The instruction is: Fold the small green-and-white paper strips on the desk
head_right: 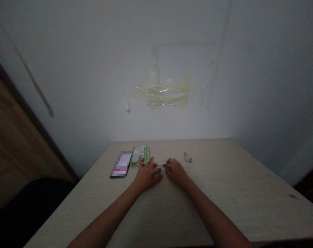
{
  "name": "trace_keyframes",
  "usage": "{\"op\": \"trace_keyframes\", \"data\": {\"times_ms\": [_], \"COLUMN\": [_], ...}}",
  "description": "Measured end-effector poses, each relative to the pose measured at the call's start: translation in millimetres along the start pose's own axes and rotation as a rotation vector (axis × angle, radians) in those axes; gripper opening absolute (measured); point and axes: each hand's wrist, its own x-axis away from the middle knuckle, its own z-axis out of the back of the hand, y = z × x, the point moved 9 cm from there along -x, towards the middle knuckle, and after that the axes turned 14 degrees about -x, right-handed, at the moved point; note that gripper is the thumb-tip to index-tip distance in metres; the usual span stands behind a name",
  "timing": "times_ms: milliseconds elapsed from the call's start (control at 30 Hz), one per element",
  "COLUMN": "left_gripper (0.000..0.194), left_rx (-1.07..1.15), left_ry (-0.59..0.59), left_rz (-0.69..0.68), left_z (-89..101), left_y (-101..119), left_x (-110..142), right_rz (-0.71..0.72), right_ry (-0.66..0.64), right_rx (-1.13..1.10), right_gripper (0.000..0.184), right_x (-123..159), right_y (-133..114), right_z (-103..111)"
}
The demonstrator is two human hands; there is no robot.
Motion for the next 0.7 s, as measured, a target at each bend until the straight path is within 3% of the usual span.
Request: {"op": "trace_keyframes", "data": {"times_ms": [700], "left_gripper": [0.026], "left_rx": [0.136], "left_ry": [-0.046], "left_rz": [0.103], "left_z": [-7.8], "left_y": [-8.4], "left_x": [3.0], "right_rz": [0.015], "right_ry": [-0.05], "right_rx": [0.004], "right_gripper": [0.03], "right_x": [1.0], "right_y": [-1.0], "right_z": [0.0]}}
